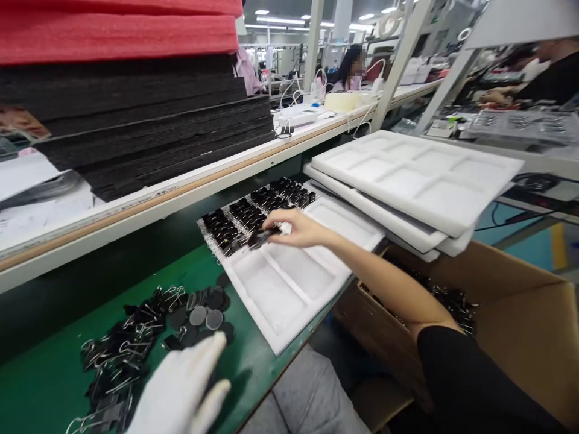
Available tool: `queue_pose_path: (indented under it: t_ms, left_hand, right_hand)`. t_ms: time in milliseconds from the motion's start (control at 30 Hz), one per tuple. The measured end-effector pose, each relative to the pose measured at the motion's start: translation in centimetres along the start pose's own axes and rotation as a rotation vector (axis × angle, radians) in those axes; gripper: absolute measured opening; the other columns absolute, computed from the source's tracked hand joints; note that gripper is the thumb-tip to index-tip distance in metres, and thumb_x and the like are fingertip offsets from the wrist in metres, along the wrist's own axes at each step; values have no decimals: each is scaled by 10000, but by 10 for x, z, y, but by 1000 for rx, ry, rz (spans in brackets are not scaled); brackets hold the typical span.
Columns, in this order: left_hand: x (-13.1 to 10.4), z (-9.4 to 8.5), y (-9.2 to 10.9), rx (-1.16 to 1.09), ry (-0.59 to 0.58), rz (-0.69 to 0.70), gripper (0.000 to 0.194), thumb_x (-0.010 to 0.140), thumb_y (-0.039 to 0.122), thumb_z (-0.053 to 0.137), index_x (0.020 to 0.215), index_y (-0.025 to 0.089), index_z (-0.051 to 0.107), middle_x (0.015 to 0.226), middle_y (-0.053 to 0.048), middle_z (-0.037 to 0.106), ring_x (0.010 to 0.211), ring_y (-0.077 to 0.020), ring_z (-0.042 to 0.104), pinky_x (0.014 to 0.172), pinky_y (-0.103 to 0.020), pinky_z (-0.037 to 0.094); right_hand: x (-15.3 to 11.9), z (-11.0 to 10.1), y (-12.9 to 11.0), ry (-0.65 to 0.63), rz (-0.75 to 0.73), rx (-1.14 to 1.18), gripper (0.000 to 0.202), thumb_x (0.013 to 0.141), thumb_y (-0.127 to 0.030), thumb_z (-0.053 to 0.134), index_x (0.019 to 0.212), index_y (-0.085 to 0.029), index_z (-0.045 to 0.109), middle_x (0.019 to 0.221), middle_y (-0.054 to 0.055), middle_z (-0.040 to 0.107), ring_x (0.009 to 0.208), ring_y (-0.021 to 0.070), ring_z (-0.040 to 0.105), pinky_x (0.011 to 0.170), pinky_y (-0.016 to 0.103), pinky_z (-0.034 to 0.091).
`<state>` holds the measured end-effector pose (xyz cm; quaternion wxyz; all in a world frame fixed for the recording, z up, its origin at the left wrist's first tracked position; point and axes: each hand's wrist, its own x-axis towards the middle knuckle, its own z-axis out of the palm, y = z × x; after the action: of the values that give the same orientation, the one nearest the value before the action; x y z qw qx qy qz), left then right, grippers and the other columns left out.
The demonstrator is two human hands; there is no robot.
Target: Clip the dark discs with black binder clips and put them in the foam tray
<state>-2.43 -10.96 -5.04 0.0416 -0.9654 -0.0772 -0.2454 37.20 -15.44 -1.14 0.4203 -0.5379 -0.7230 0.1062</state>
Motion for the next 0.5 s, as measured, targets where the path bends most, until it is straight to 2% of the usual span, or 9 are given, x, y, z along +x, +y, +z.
queue_pose_path:
  t_ms: [67, 133, 233, 333, 500]
  left_hand:
    - [8, 2, 10, -22, -29, 157, 380, 1038, 374, 468, 1341, 184, 596, 1094, -105, 798, 781, -196, 756, 679, -287, 615]
    - [13, 1, 15, -37, -39, 207, 370, 1048, 341, 446, 1335, 160, 595, 1098, -115, 795, 809, -193, 758, 700, -283, 612]
    - [14, -1, 15, -61, -14, 178, 386, 1047, 327, 444, 1360, 142, 574, 1117, -131, 786, 849, -207, 759, 728, -303, 611]
    - [16, -4, 15, -71, -27, 177, 372, 1050, 329, 448, 1339, 136, 579, 1104, -131, 787, 845, -204, 759, 730, -300, 609]
    - [24, -10, 21, -96, -44, 187, 357, 1060, 320, 410, 1313, 140, 586, 1062, -121, 790, 763, -188, 742, 677, -285, 602]
  right_hand:
    - [-4, -52, 24, -89, 158, -341, 193, 879, -268, 688, 1040, -174, 741, 1112, 102, 772, 1096, 269, 684, 1004, 433, 465]
    - [-8, -96, 49, -230, 340, -588, 224, 882, -223, 677, 1089, -196, 758, 1141, 81, 780, 1081, 263, 691, 984, 404, 467]
    - [-14, -134, 85, -291, 440, -677, 215, 813, -123, 690, 1004, -134, 788, 1018, 118, 791, 948, 259, 689, 898, 376, 487]
    - [-23, -139, 113, -336, 479, -717, 206, 780, -84, 697, 963, -92, 790, 955, 131, 785, 880, 242, 669, 865, 359, 483]
    - [-36, -121, 133, -358, 475, -756, 248, 822, -88, 668, 1047, -86, 771, 1079, 136, 766, 965, 227, 659, 909, 321, 477]
